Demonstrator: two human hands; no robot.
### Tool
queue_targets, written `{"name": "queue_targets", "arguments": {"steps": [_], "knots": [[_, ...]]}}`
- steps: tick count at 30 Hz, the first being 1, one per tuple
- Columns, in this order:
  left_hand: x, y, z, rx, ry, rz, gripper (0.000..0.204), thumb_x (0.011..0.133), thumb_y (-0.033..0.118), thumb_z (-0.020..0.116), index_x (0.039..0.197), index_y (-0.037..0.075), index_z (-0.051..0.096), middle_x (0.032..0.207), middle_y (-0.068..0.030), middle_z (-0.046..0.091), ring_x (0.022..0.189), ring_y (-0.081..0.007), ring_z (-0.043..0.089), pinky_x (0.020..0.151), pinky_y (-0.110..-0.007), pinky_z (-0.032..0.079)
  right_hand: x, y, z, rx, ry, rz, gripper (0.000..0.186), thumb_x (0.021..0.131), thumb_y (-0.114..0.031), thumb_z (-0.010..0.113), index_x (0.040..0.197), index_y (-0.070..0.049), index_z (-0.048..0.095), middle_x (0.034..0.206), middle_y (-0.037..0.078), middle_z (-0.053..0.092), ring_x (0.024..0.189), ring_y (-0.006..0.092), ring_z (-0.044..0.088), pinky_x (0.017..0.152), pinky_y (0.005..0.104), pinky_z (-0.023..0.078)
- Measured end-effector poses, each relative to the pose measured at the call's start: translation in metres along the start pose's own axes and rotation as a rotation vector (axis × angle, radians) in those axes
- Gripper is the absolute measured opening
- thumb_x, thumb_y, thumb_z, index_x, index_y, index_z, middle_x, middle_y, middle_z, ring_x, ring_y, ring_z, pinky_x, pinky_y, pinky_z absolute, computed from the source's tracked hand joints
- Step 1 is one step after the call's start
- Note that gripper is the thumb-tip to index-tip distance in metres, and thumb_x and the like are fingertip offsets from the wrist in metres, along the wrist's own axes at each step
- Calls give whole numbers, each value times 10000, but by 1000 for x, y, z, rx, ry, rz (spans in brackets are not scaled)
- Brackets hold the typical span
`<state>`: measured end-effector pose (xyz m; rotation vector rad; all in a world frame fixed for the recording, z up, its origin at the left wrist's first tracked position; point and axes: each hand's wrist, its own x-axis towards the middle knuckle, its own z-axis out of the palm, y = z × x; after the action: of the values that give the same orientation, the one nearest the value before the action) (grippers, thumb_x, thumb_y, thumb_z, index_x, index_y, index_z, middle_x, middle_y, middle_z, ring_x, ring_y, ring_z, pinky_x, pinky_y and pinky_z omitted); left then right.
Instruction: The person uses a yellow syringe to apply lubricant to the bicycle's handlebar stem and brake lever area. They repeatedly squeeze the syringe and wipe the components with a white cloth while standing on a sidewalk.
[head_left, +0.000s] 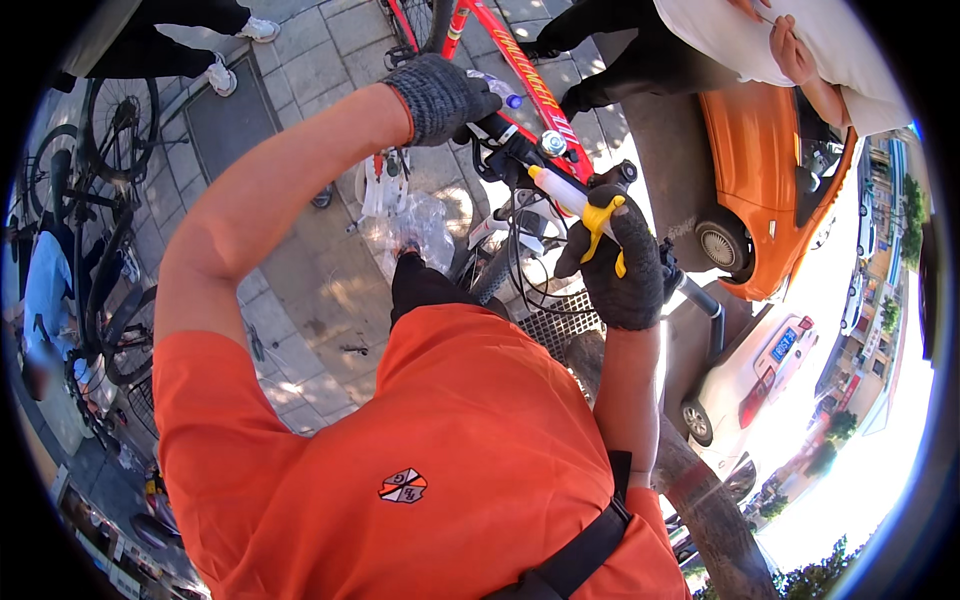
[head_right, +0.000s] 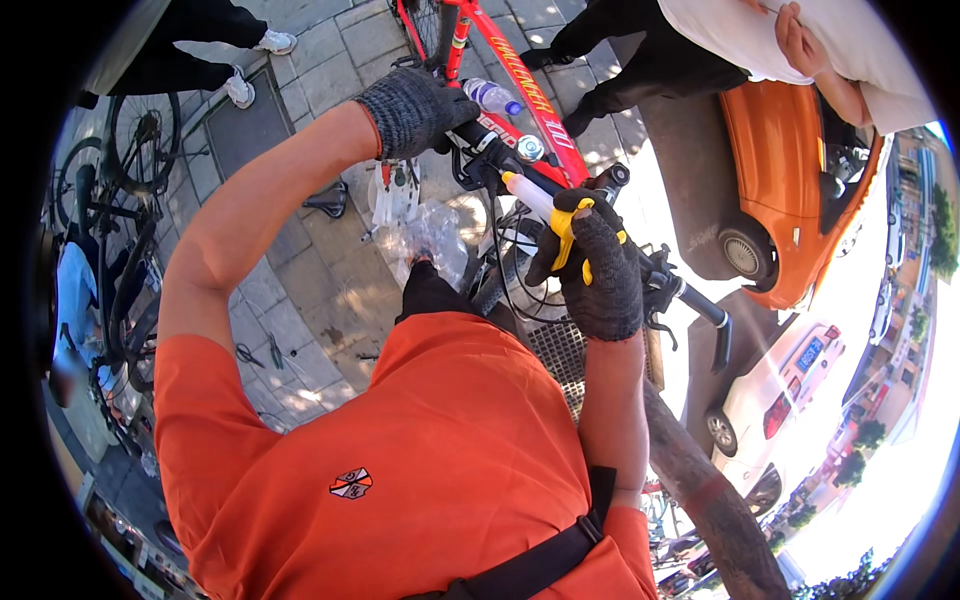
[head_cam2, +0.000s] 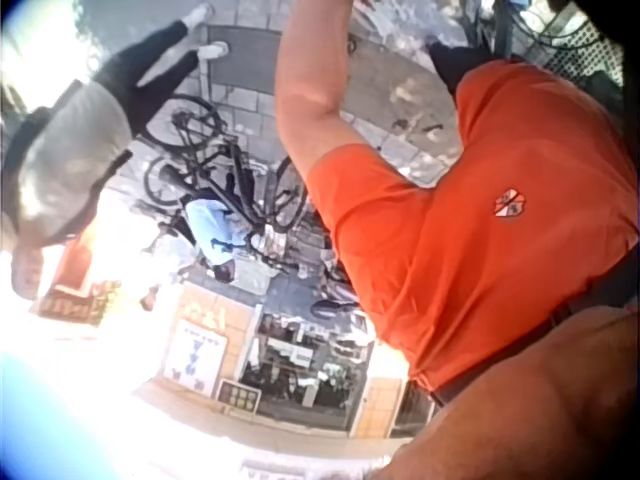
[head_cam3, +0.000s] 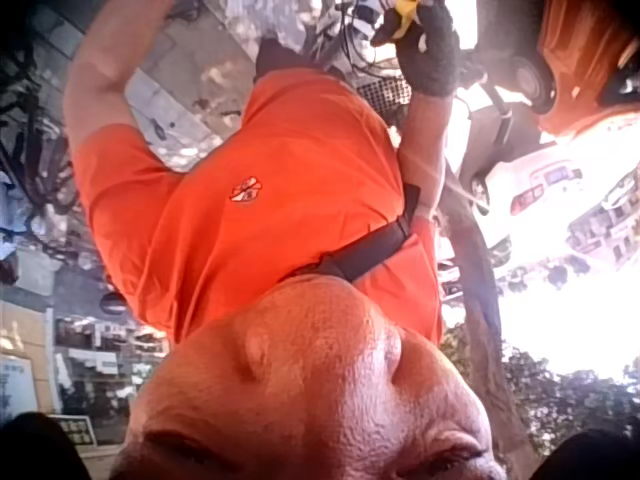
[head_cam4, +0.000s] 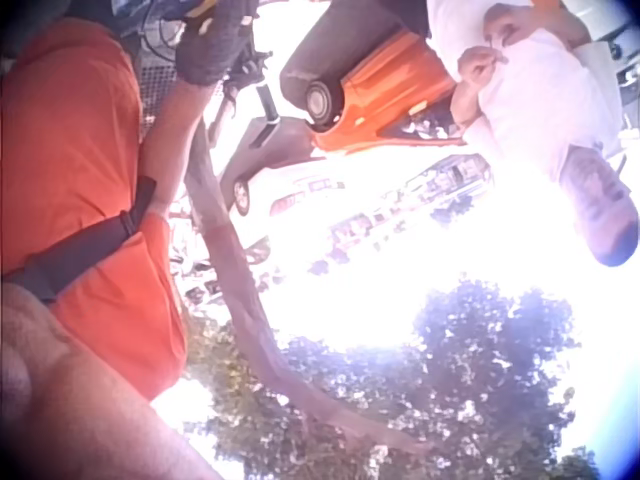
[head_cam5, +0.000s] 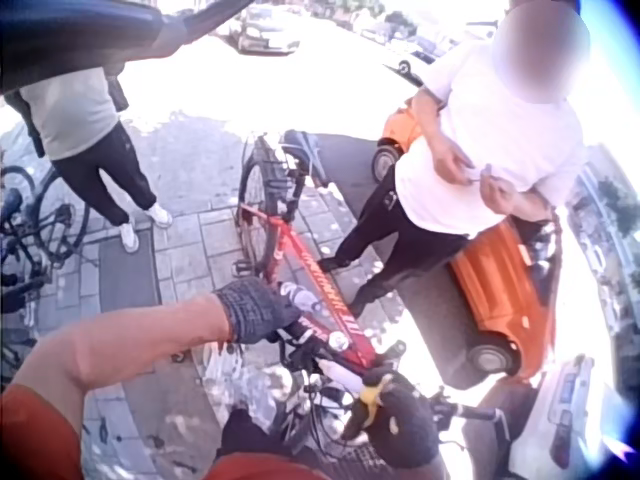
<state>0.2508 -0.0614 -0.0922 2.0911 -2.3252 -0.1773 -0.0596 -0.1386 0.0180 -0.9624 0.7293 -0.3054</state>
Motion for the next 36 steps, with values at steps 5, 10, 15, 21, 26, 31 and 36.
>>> {"name": "queue_targets", "arguments": {"steps": [5,10,15,21,26,31,36], "knots": [[2,1,-4,9,-34,-12,543,797,266,857,1302,161,686,1121,-94,754,1033,-327,739,893,-481,572,-2,0,-1,31,-18,-4,467,958,-263,634,1338,6,608,882,184,682,677,281,682,626,382,591],[2,-3,-3,27,-44,32,534,846,179,751,1368,140,645,1191,-134,740,1020,-331,748,835,-484,583,-4,1,-2,32,-21,1,530,932,-231,628,1387,34,568,910,188,680,711,283,685,630,402,603],[2,-3,-4,37,-51,30,540,847,181,750,1374,142,640,1195,-133,740,1020,-329,748,836,-489,581,-6,2,1,22,-8,-10,555,918,-229,625,1400,39,563,900,178,667,712,276,680,619,404,601],[1,0,-4,19,-35,-8,570,800,279,856,1328,162,674,1146,-93,752,1042,-316,739,905,-493,563,-8,1,6,-12,20,-15,566,906,-232,622,1398,43,566,880,174,658,689,266,670,604,401,597],[2,-3,-7,38,-73,45,548,869,135,694,1412,127,619,1235,-160,726,1012,-337,750,812,-493,587,-7,3,4,-5,10,-35,576,903,-234,630,1400,50,558,873,176,656,674,261,666,595,393,599],[2,-3,-2,32,-28,28,563,811,233,811,1345,141,661,1171,-120,744,1029,-328,743,872,-485,577,-8,5,4,23,30,-31,570,900,-221,634,1392,56,556,899,178,659,682,255,672,593,393,613],[1,-3,3,21,14,25,551,788,275,865,1293,146,687,1107,-104,755,1020,-330,740,880,-483,576,-7,7,2,26,43,-23,556,906,-216,628,1387,54,560,913,173,657,688,250,675,594,391,618]]}}
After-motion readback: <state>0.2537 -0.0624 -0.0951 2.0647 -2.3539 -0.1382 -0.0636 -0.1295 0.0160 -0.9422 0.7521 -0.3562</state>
